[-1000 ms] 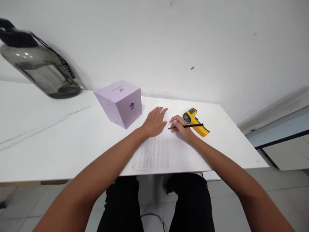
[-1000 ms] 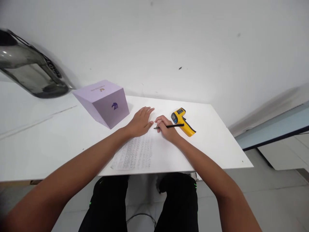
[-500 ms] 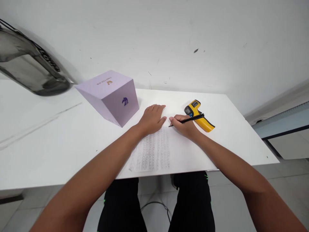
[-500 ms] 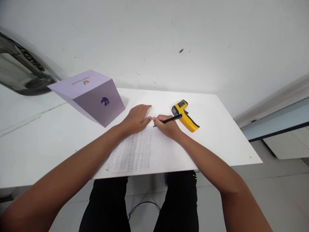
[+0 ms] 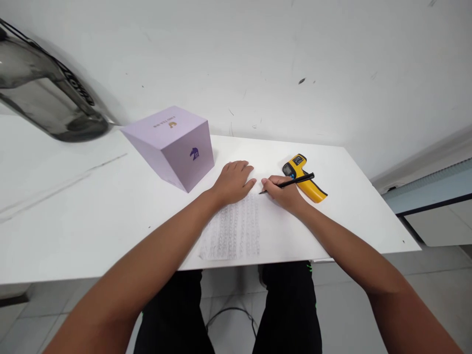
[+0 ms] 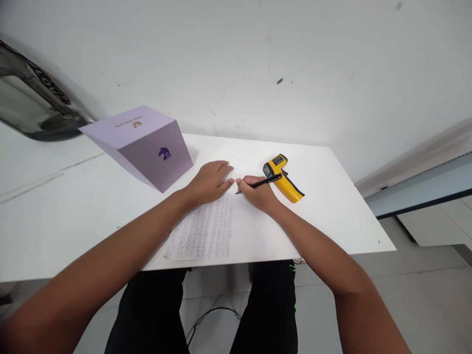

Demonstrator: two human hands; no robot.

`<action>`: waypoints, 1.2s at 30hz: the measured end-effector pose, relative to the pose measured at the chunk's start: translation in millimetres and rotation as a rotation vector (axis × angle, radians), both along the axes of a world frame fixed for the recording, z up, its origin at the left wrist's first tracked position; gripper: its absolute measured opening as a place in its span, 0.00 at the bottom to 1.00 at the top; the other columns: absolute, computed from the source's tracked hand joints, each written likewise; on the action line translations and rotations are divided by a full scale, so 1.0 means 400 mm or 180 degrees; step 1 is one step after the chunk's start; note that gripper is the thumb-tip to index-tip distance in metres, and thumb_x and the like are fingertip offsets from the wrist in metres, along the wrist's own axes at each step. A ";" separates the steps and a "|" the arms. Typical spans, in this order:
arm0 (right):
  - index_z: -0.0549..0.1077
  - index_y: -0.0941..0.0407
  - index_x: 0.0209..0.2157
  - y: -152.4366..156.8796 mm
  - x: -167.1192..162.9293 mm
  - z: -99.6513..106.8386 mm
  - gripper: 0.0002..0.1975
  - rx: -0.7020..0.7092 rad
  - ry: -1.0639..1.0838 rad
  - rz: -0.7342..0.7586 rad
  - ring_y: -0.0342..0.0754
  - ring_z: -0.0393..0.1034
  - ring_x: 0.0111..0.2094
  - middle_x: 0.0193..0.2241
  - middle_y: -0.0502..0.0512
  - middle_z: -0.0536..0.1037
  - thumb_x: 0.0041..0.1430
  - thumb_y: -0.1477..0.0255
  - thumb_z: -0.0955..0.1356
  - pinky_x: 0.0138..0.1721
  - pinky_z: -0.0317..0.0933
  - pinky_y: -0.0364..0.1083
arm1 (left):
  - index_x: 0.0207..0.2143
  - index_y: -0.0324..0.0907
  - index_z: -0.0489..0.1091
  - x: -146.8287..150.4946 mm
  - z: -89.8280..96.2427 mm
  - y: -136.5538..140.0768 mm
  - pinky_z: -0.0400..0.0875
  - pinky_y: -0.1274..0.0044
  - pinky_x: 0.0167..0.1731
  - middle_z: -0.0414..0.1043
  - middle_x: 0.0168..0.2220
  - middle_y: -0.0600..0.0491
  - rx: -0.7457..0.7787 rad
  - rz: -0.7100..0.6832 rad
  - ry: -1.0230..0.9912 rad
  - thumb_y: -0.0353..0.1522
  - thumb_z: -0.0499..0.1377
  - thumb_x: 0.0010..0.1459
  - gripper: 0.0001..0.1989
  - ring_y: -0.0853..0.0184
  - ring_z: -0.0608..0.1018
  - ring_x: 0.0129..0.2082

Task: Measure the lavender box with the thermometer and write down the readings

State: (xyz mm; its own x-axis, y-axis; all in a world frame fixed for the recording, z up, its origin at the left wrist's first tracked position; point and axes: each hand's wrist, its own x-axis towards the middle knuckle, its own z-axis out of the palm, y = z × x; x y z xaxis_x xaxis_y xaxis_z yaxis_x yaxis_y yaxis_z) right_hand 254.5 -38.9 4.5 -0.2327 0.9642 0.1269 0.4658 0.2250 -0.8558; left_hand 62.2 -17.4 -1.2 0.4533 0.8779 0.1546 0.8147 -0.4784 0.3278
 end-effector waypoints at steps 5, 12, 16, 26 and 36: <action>0.71 0.56 0.19 0.002 0.000 -0.005 0.18 0.0087 -0.0044 -0.0067 0.43 0.60 0.23 0.17 0.48 0.68 0.59 0.61 0.66 0.25 0.54 0.44 | 0.59 0.39 0.64 0.000 0.001 0.000 0.54 0.56 0.65 0.60 0.66 0.41 -0.0036 -0.0002 0.0006 0.41 0.44 0.66 0.25 0.53 0.60 0.67; 0.69 0.56 0.17 -0.001 0.000 0.000 0.19 0.0015 -0.0044 0.0045 0.42 0.58 0.21 0.15 0.47 0.66 0.59 0.62 0.66 0.24 0.52 0.44 | 0.59 0.40 0.64 0.001 0.005 -0.003 0.54 0.56 0.65 0.60 0.65 0.41 -0.0047 0.0006 0.0007 0.41 0.44 0.66 0.25 0.53 0.61 0.67; 0.70 0.56 0.18 -0.002 -0.002 0.004 0.19 -0.0067 0.0036 -0.0004 0.42 0.57 0.21 0.15 0.47 0.66 0.58 0.61 0.66 0.24 0.52 0.44 | 0.60 0.39 0.64 0.002 0.006 -0.004 0.54 0.56 0.65 0.59 0.66 0.40 -0.0069 0.0020 -0.0017 0.41 0.45 0.66 0.25 0.52 0.60 0.67; 0.70 0.55 0.17 -0.003 -0.003 0.004 0.19 0.0019 0.0006 -0.0154 0.43 0.59 0.21 0.15 0.47 0.66 0.58 0.62 0.66 0.25 0.55 0.44 | 0.59 0.41 0.64 0.001 0.000 -0.002 0.54 0.56 0.65 0.60 0.65 0.41 -0.0020 0.0019 -0.0049 0.41 0.45 0.66 0.24 0.52 0.61 0.66; 0.69 0.55 0.18 -0.001 -0.003 0.000 0.18 0.0068 -0.0003 -0.0194 0.43 0.59 0.22 0.17 0.48 0.66 0.58 0.62 0.66 0.26 0.56 0.44 | 0.59 0.41 0.64 0.002 0.005 -0.002 0.54 0.56 0.65 0.60 0.66 0.42 -0.0067 0.0035 -0.0040 0.41 0.46 0.66 0.24 0.53 0.60 0.67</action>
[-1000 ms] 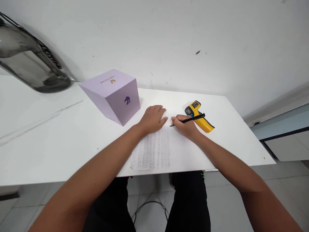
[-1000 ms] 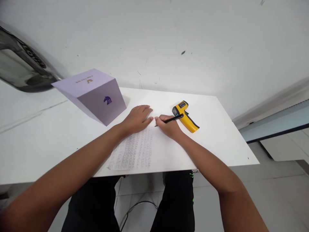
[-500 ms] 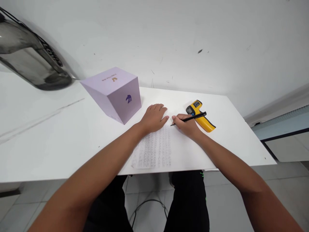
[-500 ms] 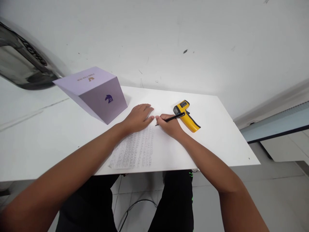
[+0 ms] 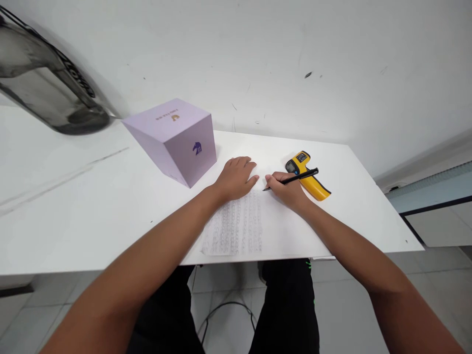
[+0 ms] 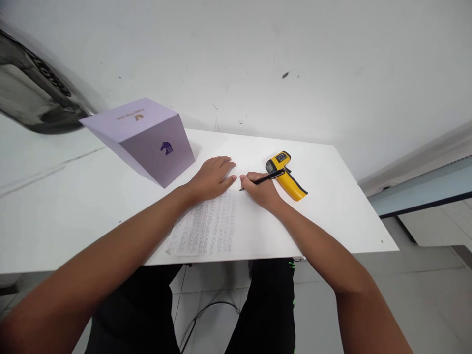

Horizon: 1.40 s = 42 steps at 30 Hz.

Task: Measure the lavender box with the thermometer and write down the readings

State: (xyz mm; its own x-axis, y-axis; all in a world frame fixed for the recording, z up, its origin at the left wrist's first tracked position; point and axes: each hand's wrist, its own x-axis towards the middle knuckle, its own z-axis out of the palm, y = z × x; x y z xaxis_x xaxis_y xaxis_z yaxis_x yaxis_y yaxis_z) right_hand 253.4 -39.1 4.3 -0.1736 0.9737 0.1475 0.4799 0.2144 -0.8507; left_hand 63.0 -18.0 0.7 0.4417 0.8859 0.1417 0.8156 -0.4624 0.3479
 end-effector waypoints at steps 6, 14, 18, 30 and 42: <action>0.71 0.55 0.18 -0.002 0.000 0.003 0.19 0.0015 0.0007 -0.0027 0.44 0.61 0.23 0.16 0.48 0.66 0.59 0.62 0.66 0.27 0.58 0.45 | 0.59 0.39 0.64 0.001 0.000 0.001 0.54 0.57 0.65 0.60 0.66 0.41 0.0006 -0.0005 0.0027 0.41 0.45 0.66 0.25 0.53 0.60 0.67; 0.69 0.55 0.17 -0.004 0.000 0.007 0.18 0.0008 -0.0069 0.0014 0.43 0.60 0.22 0.16 0.48 0.66 0.58 0.63 0.66 0.26 0.56 0.44 | 0.60 0.39 0.64 0.001 0.001 0.001 0.53 0.58 0.66 0.59 0.66 0.41 -0.0031 0.0000 0.0036 0.42 0.45 0.66 0.25 0.53 0.60 0.67; 0.70 0.55 0.17 -0.001 0.006 0.005 0.19 -0.0047 -0.0064 0.0058 0.43 0.61 0.23 0.17 0.48 0.67 0.58 0.62 0.66 0.26 0.57 0.44 | 0.60 0.40 0.63 0.001 0.000 0.000 0.53 0.58 0.66 0.59 0.66 0.42 -0.0016 0.0001 0.0048 0.42 0.45 0.66 0.25 0.54 0.60 0.67; 0.76 0.54 0.35 -0.010 0.006 -0.013 0.15 0.0948 -0.0301 -0.0131 0.44 0.65 0.25 0.24 0.50 0.74 0.61 0.56 0.68 0.29 0.60 0.44 | 0.60 0.37 0.64 -0.002 -0.007 -0.001 0.54 0.57 0.65 0.60 0.65 0.39 0.0094 -0.0055 0.0028 0.41 0.45 0.67 0.26 0.52 0.61 0.66; 0.73 0.55 0.52 0.004 0.011 -0.057 0.18 0.1436 -0.1103 0.0437 0.45 0.67 0.25 0.38 0.56 0.77 0.63 0.75 0.61 0.31 0.63 0.45 | 0.63 0.36 0.58 0.000 -0.011 -0.007 0.57 0.58 0.65 0.60 0.66 0.39 0.0467 0.0001 -0.0280 0.34 0.49 0.64 0.26 0.53 0.61 0.67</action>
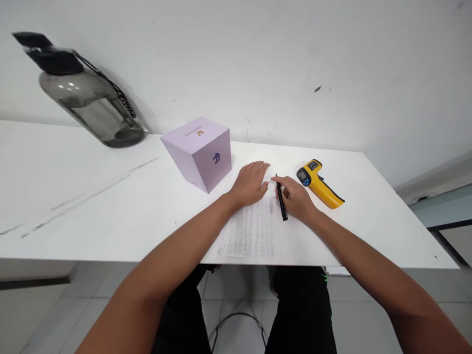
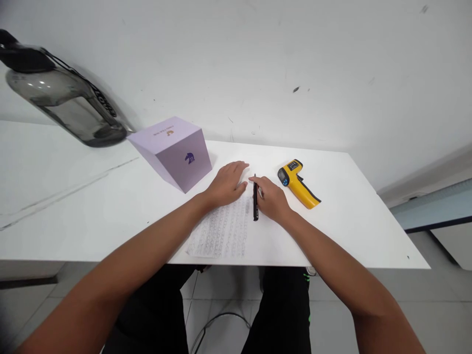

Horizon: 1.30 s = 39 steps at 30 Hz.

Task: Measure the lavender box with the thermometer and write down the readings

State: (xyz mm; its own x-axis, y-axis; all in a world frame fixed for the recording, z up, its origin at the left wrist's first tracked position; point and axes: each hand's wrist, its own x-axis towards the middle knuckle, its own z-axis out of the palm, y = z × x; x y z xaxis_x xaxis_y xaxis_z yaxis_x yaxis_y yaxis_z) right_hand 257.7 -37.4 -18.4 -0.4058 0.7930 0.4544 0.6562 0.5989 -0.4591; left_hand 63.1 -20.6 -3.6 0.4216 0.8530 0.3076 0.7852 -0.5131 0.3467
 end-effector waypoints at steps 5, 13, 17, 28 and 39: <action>0.71 0.56 0.56 -0.008 -0.007 0.003 0.22 0.0132 -0.0575 -0.0092 0.48 0.71 0.32 0.40 0.58 0.76 0.63 0.78 0.59 0.29 0.61 0.44 | 0.66 0.34 0.52 0.001 -0.011 0.006 0.58 0.59 0.64 0.58 0.66 0.38 0.0420 0.0097 -0.0271 0.32 0.48 0.64 0.28 0.54 0.62 0.67; 0.66 0.59 0.62 -0.026 -0.030 0.025 0.25 0.0275 -0.1239 -0.0258 0.51 0.69 0.35 0.42 0.60 0.75 0.64 0.79 0.58 0.29 0.58 0.46 | 0.61 0.42 0.62 -0.004 0.022 -0.005 0.46 0.55 0.67 0.59 0.66 0.41 0.1823 0.0087 -0.0354 0.39 0.53 0.63 0.25 0.52 0.56 0.70; 0.69 0.59 0.59 -0.012 0.000 0.061 0.21 0.0399 -0.1256 -0.0818 0.55 0.68 0.42 0.42 0.63 0.74 0.67 0.75 0.58 0.38 0.59 0.49 | 0.57 0.46 0.67 -0.035 0.051 -0.016 0.30 0.49 0.67 0.62 0.65 0.44 0.2152 0.0585 -0.0651 0.44 0.59 0.59 0.25 0.48 0.52 0.71; 0.56 0.57 0.65 0.023 0.143 0.120 0.40 -0.1461 -0.1240 -0.2107 0.64 0.68 0.52 0.53 0.68 0.72 0.55 0.58 0.69 0.49 0.59 0.57 | 0.65 0.39 0.45 -0.214 0.098 -0.130 0.32 0.54 0.69 0.34 0.71 0.36 0.2012 0.2224 -0.1746 0.43 0.67 0.47 0.50 0.49 0.38 0.72; 0.68 0.56 0.53 0.059 -0.016 0.147 0.36 -0.0961 0.3416 -0.0600 0.54 0.75 0.42 0.46 0.62 0.78 0.50 0.46 0.69 0.43 0.68 0.52 | 0.52 0.40 0.60 -0.200 0.014 -0.030 0.69 0.50 0.51 0.69 0.52 0.34 0.0029 0.2538 -0.2062 0.45 0.70 0.38 0.41 0.40 0.73 0.55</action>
